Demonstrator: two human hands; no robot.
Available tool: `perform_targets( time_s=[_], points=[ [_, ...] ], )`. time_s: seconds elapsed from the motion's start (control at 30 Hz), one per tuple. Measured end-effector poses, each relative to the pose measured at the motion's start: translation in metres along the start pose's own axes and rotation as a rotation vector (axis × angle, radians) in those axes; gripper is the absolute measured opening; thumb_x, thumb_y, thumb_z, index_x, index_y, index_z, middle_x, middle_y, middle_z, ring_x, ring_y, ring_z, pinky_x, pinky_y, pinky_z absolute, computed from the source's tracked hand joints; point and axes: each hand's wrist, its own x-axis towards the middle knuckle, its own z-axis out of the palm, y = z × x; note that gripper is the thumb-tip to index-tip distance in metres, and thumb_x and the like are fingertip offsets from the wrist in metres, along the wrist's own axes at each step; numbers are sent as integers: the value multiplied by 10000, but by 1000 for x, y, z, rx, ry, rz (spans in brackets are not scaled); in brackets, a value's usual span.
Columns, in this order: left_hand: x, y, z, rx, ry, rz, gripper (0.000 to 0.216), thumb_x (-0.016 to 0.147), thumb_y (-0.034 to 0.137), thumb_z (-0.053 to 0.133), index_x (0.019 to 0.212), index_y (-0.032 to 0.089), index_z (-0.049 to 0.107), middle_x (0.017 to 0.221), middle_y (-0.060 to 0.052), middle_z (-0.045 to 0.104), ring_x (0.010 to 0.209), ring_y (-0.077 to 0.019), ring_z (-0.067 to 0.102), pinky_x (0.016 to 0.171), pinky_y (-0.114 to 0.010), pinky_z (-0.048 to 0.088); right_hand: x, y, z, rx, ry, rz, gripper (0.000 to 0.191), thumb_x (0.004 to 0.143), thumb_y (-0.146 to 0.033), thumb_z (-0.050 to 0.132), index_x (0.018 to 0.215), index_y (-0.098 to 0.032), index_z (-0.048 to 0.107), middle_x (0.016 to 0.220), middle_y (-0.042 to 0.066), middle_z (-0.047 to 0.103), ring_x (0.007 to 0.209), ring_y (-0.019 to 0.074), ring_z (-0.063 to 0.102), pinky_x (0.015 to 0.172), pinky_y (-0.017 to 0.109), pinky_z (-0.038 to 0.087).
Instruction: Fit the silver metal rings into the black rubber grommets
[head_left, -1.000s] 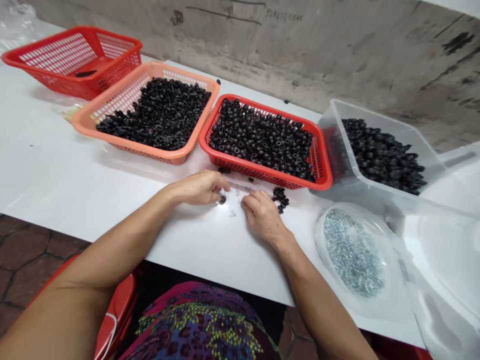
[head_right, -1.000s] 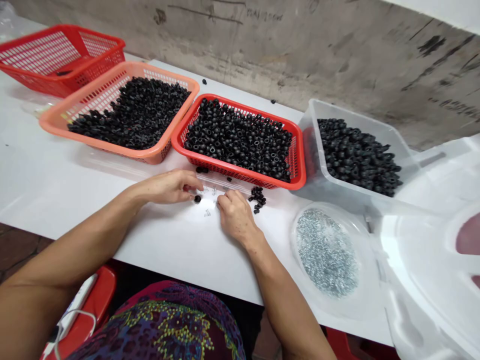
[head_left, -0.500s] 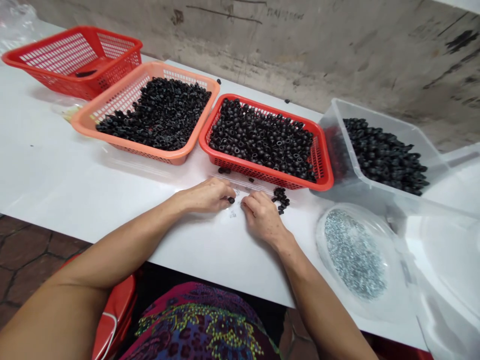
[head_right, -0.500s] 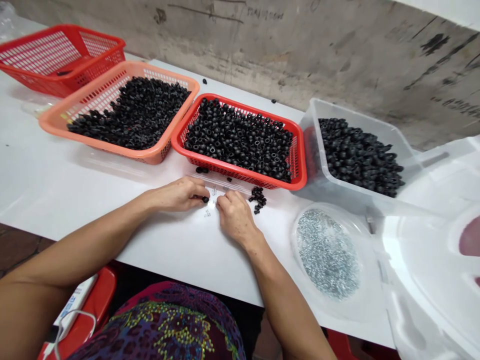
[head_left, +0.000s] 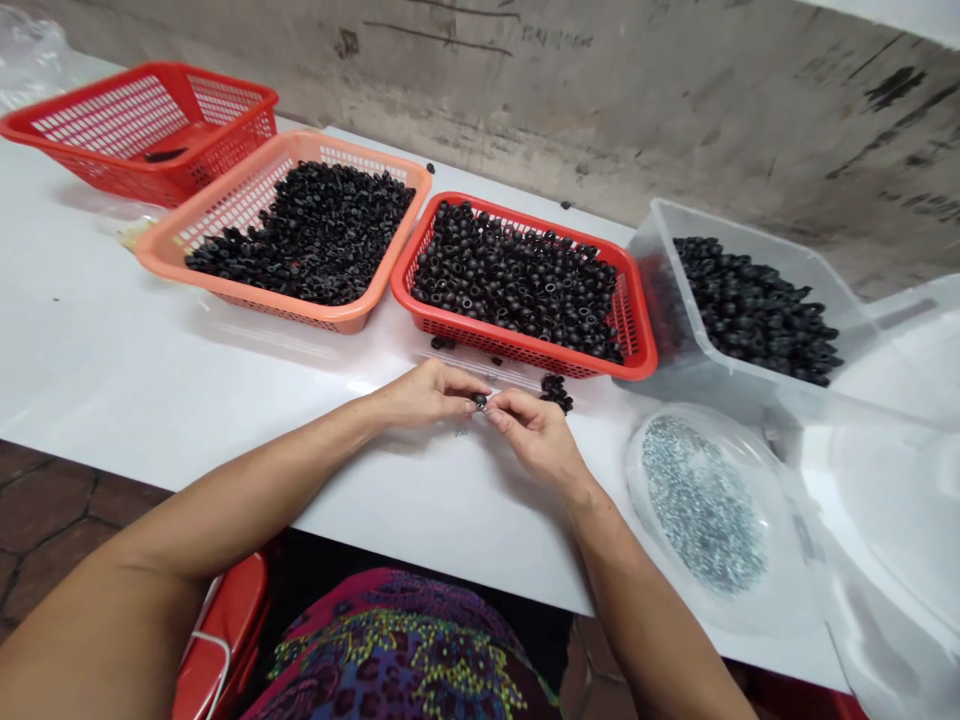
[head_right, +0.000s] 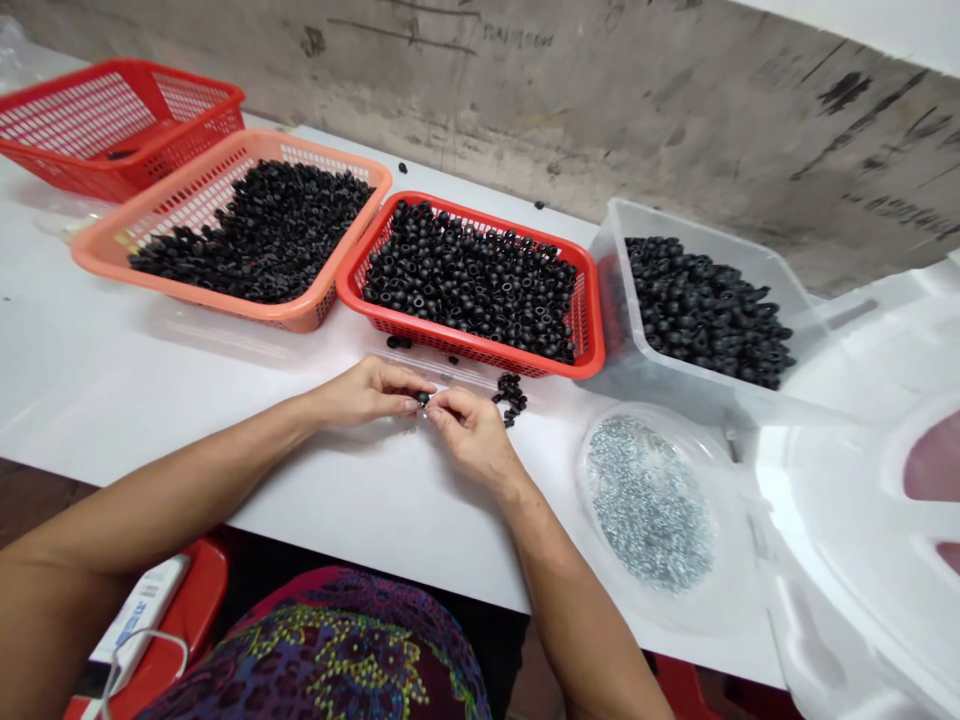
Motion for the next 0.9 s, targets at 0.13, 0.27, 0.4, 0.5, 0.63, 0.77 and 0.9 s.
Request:
perform_targets(
  time_s=[0.13, 0.27, 0.4, 0.5, 0.63, 0.77, 0.9],
  points=[
    [0, 0, 1, -122, -2, -34, 221, 773, 190, 695, 979, 164, 769, 685, -22, 713, 599, -118, 610, 592, -239, 476, 1, 1, -4, 222, -27, 69, 213, 832, -408, 690, 782, -201, 700, 729, 1, 659, 681, 145, 575, 668, 288, 455],
    [1, -2, 4, -183, 6, -22, 224, 777, 211, 711, 985, 139, 755, 690, -28, 703, 590, -110, 607, 578, -234, 469, 1, 4, -7, 338, -9, 116, 228, 796, -425, 741, 784, -199, 718, 686, -7, 650, 609, 120, 522, 607, 268, 420],
    [1, -5, 6, -175, 11, -26, 226, 766, 193, 718, 981, 138, 757, 669, -23, 698, 577, -112, 611, 561, -233, 474, 2, 2, -8, 328, -55, 124, 219, 794, -402, 746, 750, -191, 714, 639, -15, 632, 594, 115, 512, 610, 266, 413],
    [0, -6, 7, -165, 12, -29, 225, 770, 172, 711, 988, 138, 757, 640, -7, 681, 561, -105, 607, 552, -226, 472, 2, -1, -7, 272, -56, 134, 244, 813, -419, 711, 742, -185, 705, 629, -13, 632, 587, 116, 508, 601, 266, 402],
    [-1, -5, 9, -179, 9, -74, 223, 774, 164, 713, 986, 110, 753, 623, -5, 667, 556, -98, 599, 547, -215, 463, 2, -1, -5, 83, 18, 153, 261, 821, -410, 678, 721, -169, 700, 643, 3, 650, 596, 124, 514, 603, 272, 391],
    [-1, -5, 10, -255, -21, -99, 202, 752, 179, 740, 940, 110, 762, 701, -31, 702, 593, -107, 620, 561, -222, 471, 1, -3, -3, -10, 42, 163, 273, 827, -410, 665, 709, -166, 691, 640, 11, 658, 599, 133, 529, 595, 274, 400],
    [-1, -5, 12, -366, 17, -107, 228, 737, 187, 763, 956, 124, 770, 681, -31, 703, 602, -107, 614, 600, -239, 486, 0, -5, -10, -20, 59, 117, 268, 838, -418, 649, 729, -178, 702, 640, 8, 653, 605, 140, 546, 592, 273, 426]
  ],
)
